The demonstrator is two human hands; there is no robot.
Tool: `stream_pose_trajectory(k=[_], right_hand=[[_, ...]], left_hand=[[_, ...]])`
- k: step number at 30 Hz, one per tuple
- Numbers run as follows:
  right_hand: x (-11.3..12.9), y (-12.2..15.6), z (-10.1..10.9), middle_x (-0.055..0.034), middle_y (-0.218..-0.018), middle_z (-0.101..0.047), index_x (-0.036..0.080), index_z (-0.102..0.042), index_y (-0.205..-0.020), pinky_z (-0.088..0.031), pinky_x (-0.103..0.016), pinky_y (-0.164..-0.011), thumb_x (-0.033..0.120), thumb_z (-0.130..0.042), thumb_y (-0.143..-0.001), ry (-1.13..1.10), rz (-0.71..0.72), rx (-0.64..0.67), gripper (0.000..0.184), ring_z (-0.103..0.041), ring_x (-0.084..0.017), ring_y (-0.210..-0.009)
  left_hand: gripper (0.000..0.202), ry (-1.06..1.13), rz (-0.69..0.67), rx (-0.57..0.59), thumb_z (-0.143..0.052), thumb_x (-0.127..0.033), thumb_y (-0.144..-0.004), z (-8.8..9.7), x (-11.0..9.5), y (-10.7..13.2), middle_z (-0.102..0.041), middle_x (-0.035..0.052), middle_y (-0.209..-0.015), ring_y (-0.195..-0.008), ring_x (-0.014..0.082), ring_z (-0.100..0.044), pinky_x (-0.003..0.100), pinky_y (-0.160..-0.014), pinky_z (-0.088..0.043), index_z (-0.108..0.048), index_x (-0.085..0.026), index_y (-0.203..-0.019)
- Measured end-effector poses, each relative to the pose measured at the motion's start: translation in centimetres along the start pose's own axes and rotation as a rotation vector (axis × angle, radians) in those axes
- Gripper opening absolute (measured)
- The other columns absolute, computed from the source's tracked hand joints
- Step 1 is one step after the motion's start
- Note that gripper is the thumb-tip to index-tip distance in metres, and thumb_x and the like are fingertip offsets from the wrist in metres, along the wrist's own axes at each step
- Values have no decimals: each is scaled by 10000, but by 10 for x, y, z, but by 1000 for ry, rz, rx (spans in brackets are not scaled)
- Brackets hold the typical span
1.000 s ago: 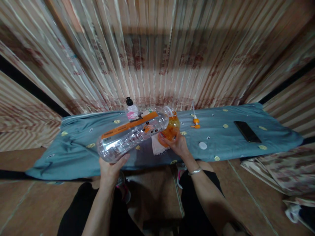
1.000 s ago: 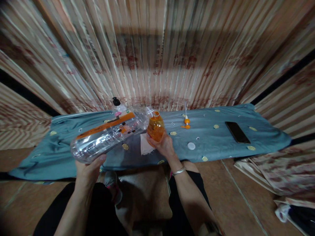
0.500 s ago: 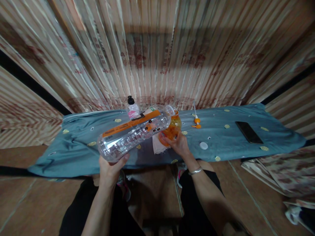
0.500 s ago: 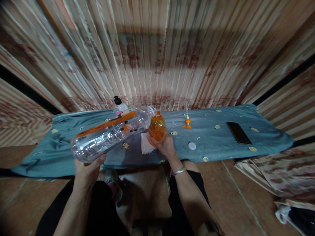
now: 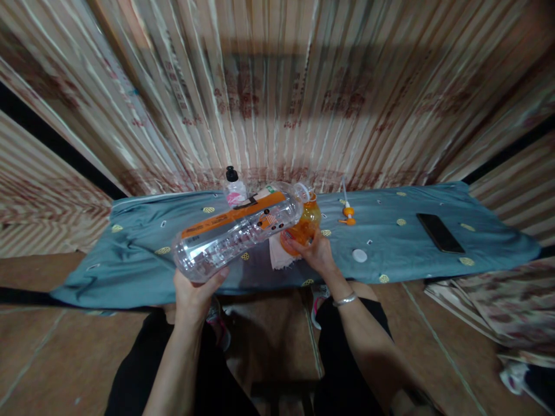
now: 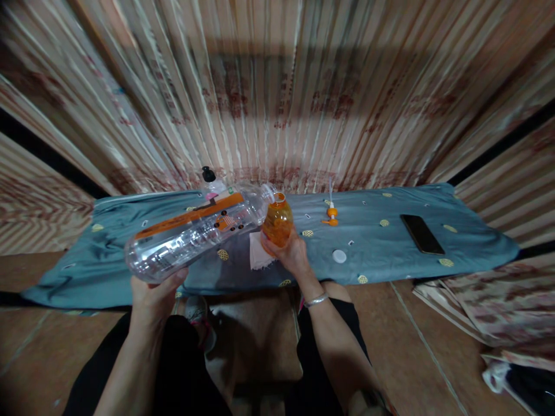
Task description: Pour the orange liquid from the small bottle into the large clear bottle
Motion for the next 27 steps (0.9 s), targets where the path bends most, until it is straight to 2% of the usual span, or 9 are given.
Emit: stream_pose_trajectory(k=[7,13,21,27], right_hand=[[-1,0,0,-177,-1159,-805,147,-594,-1350,-639,-479,-889,602,-839,-743,12,-7,16,797,-790,-357,-1066],[1,1,2,-170,-1147,-811,158,-609,-1349,-640,-473,-881,604,-846,-734,-19,-1,-7,796,-796,-346,-1038],[-1,0,0,-158,-1177,-807,162,-583,-1400,-645,-496,-924,487,-855,-747,-7,-20,-6,778,-794,-341,-1079],[-2,0,-2,-166,-1145,-815,154,-589,-1358,-648,-496,-911,506,-862,-737,23,-34,2,764,-801,-350,-1054]], left_hand=[[469,33,-16,-4,-983,-243,-440,0,0,0,-808,31,-867,-783,189,-724,255,-724,-628,-775,-181,-857],[493,36,-35,-6,-981,-233,-439,0,-2,0,-800,24,-860,-771,180,-719,248,-712,-623,-780,-179,-886],[470,43,10,-25,-965,-214,-414,-4,-6,1,-807,24,-866,-774,187,-730,256,-717,-636,-777,-192,-845],[481,40,-2,-16,-961,-219,-430,-5,-5,1,-805,31,-897,-813,202,-735,278,-749,-639,-772,-193,-871]])
Point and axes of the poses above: each hand's wrist, its own y-axis away from the middle knuckle, its own z-axis out of the back of the hand, x = y × z, the point moved 8 cm from there along -y, towards the middle knuckle
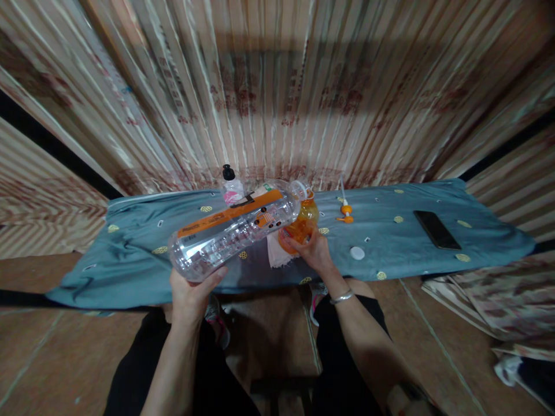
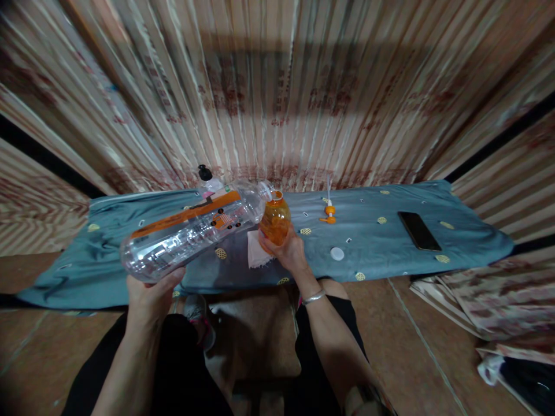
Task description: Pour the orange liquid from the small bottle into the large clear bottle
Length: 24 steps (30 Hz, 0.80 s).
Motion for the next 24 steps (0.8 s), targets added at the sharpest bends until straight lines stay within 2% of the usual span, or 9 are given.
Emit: stream_pose_trajectory(k=[5,11,17,21,24], right_hand=[[2,2,1,-144,-1114,-820,177,-601,-1304,-655,-483,-882,553,-850,-747,-38,13,-28,716,-805,-337,-1031],[-2,1,0,-142,-1115,-816,212,-606,-1255,-647,-549,-929,482,-854,-740,-42,5,-26,632,-801,-361,-1058],[-2,1,0,-127,-1116,-819,235,-605,-1226,-651,-533,-923,476,-840,-754,-45,25,-28,579,-801,-351,-1057],[-1,0,-1,-149,-1126,-816,203,-606,-1249,-650,-512,-915,509,-843,-753,-50,35,-17,629,-799,-358,-1071],[0,0,0,-162,-1128,-814,172,-604,-1277,-650,-512,-910,519,-852,-746,-35,29,-21,681,-800,-360,-1066]], left_hand=[[533,-16,9,-14,-959,-228,-420,1,-1,0,-798,36,-896,-807,207,-729,294,-747,-631,-751,-180,-908],[577,-56,5,-26,-975,-278,-425,5,1,0,-792,40,-910,-815,208,-725,305,-763,-630,-746,-185,-946],[637,-51,10,-29,-978,-272,-432,6,2,0,-806,43,-982,-871,228,-754,325,-824,-648,-758,-200,-1025],[550,-48,3,-21,-979,-274,-436,6,0,0,-807,38,-904,-796,214,-742,301,-751,-647,-786,-190,-944],[551,-53,5,-10,-986,-286,-437,6,1,-1,-812,53,-912,-807,217,-749,298,-760,-647,-793,-178,-941]])
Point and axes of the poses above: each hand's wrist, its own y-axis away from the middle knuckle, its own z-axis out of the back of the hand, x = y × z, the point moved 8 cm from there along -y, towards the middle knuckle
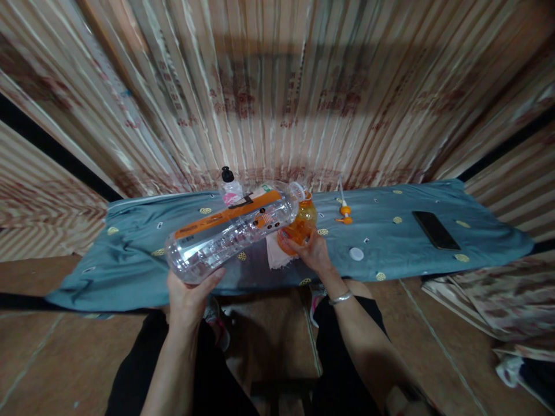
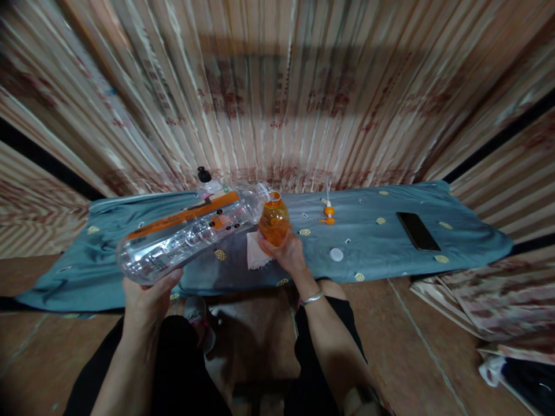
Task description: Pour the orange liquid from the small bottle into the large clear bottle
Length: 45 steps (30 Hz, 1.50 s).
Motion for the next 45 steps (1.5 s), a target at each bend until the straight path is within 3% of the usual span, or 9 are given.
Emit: stream_pose_trajectory(k=[9,19,25,30,34,40,45], right_hand=[[-1,0,0,-131,-1102,-819,206,-608,-1270,-654,-488,-901,476,-857,-751,-11,-3,0,636,-804,-341,-1049],[3,1,1,-156,-1093,-819,174,-607,-1292,-648,-473,-878,587,-838,-753,11,2,-12,717,-802,-341,-1016],[1,0,0,-161,-1076,-821,157,-609,-1288,-649,-496,-877,572,-840,-747,25,-11,-5,720,-805,-354,-1000],[-2,-1,-1,-158,-1109,-821,161,-602,-1279,-645,-467,-893,543,-860,-741,17,-11,1,708,-799,-337,-1039],[-3,-1,-2,-156,-1089,-821,159,-604,-1290,-648,-468,-872,539,-862,-746,41,-8,0,712,-803,-334,-1011],[0,0,0,-157,-1101,-817,167,-617,-1288,-655,-495,-889,496,-864,-754,-5,7,-19,674,-806,-342,-1030],[1,0,-1,-155,-1095,-818,164,-615,-1290,-658,-488,-877,520,-873,-746,-14,6,-17,700,-808,-346,-1015]], left_hand=[[608,0,4,8,-990,-301,-440,-4,-3,1,-814,68,-944,-839,224,-760,326,-801,-652,-784,-170,-996],[580,-20,-7,3,-996,-314,-446,1,1,-1,-813,59,-923,-820,220,-754,317,-775,-649,-794,-171,-970],[606,-11,-23,43,-995,-314,-498,0,1,-1,-805,70,-975,-861,221,-762,316,-833,-642,-770,-156,-1037],[936,0,-19,12,-995,-286,-479,0,-2,0,-750,101,-1245,-1099,260,-750,349,-999,-604,-649,-198,-1345],[1068,2,-8,12,-1002,-302,-467,-2,-2,0,-724,124,-1304,-1106,263,-746,357,-1017,-592,-582,-201,-1444],[927,-18,-9,-8,-1018,-360,-442,2,1,-1,-789,74,-1062,-919,245,-755,372,-890,-627,-694,-180,-1292],[727,-2,-13,-13,-1018,-317,-438,5,3,-1,-807,58,-1017,-898,216,-749,316,-863,-626,-767,-171,-1105]])
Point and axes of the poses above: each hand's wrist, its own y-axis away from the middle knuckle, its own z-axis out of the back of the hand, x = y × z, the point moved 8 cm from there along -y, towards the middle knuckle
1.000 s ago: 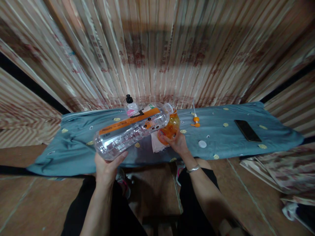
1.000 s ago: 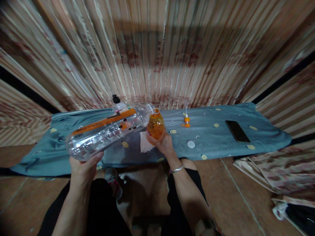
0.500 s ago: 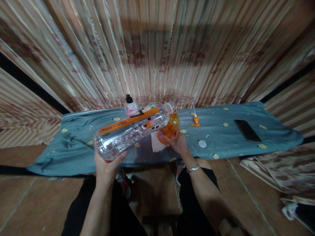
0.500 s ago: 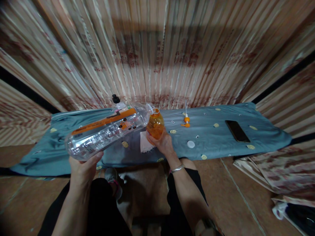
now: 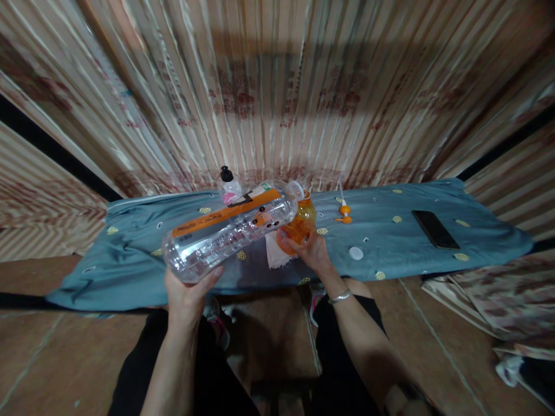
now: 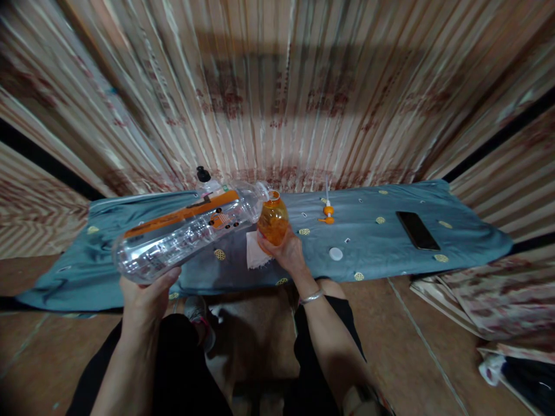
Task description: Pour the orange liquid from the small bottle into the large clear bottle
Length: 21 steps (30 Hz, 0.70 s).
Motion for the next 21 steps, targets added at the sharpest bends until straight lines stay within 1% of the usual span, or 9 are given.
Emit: stream_pose_trajectory(k=[3,5,7,9,12,13,14,17,21], right_hand=[[-1,0,1,-172,-1079,-819,139,-626,-1271,-652,-473,-876,543,-888,-724,20,-15,-10,728,-810,-351,-1005],[-1,-1,1,-167,-1076,-821,145,-629,-1273,-650,-468,-872,551,-882,-727,20,-9,-11,726,-811,-346,-1003],[-1,-1,1,-162,-1073,-822,157,-630,-1272,-651,-477,-857,562,-874,-727,14,0,-5,722,-810,-349,-1001],[-1,-1,1,-174,-1078,-820,150,-630,-1267,-650,-493,-855,568,-874,-718,7,4,-2,732,-807,-362,-1006],[0,-1,1,-187,-1094,-817,142,-627,-1271,-649,-490,-871,581,-866,-717,-12,7,-10,746,-805,-365,-1019],[0,-1,2,-181,-1096,-817,149,-627,-1270,-650,-486,-872,589,-861,-718,-17,8,-11,743,-806,-363,-1019],[0,-1,1,-172,-1092,-819,159,-627,-1266,-652,-487,-868,597,-855,-719,-18,5,-10,737,-807,-361,-1013],[-1,-1,1,-156,-1068,-817,170,-626,-1257,-659,-497,-852,595,-843,-730,-5,6,-9,710,-808,-356,-992],[-3,-1,0,-141,-1024,-810,167,-624,-1264,-664,-496,-842,597,-829,-745,9,23,-16,704,-809,-352,-961]], left_hand=[[630,-17,-4,25,-1010,-328,-458,-1,1,0,-806,54,-965,-871,212,-744,314,-843,-632,-782,-165,-1023],[606,-35,-15,24,-1007,-335,-461,-1,0,0,-802,48,-954,-858,210,-740,318,-835,-635,-779,-169,-998],[623,-38,-23,15,-1004,-334,-459,0,-1,0,-799,45,-981,-868,212,-740,328,-842,-639,-765,-180,-1013],[642,-37,-30,12,-1001,-337,-462,-1,-3,0,-795,43,-1001,-879,216,-742,345,-854,-643,-748,-189,-1034],[632,-38,-50,19,-999,-337,-468,-2,-6,0,-790,35,-973,-858,213,-736,360,-860,-647,-737,-199,-1026],[633,-38,-42,40,-1000,-319,-473,-3,-5,0,-791,34,-981,-870,213,-738,361,-879,-645,-737,-202,-1037],[626,-32,-49,25,-1002,-318,-466,-2,-6,0,-789,32,-967,-859,211,-737,358,-875,-644,-739,-199,-1021],[596,-26,-36,43,-1000,-321,-488,-3,-5,0,-795,41,-969,-875,212,-740,349,-880,-639,-743,-190,-1009],[658,-1,-24,38,-1005,-278,-463,-3,-4,-1,-800,34,-975,-894,200,-739,308,-861,-629,-741,-187,-1059]])
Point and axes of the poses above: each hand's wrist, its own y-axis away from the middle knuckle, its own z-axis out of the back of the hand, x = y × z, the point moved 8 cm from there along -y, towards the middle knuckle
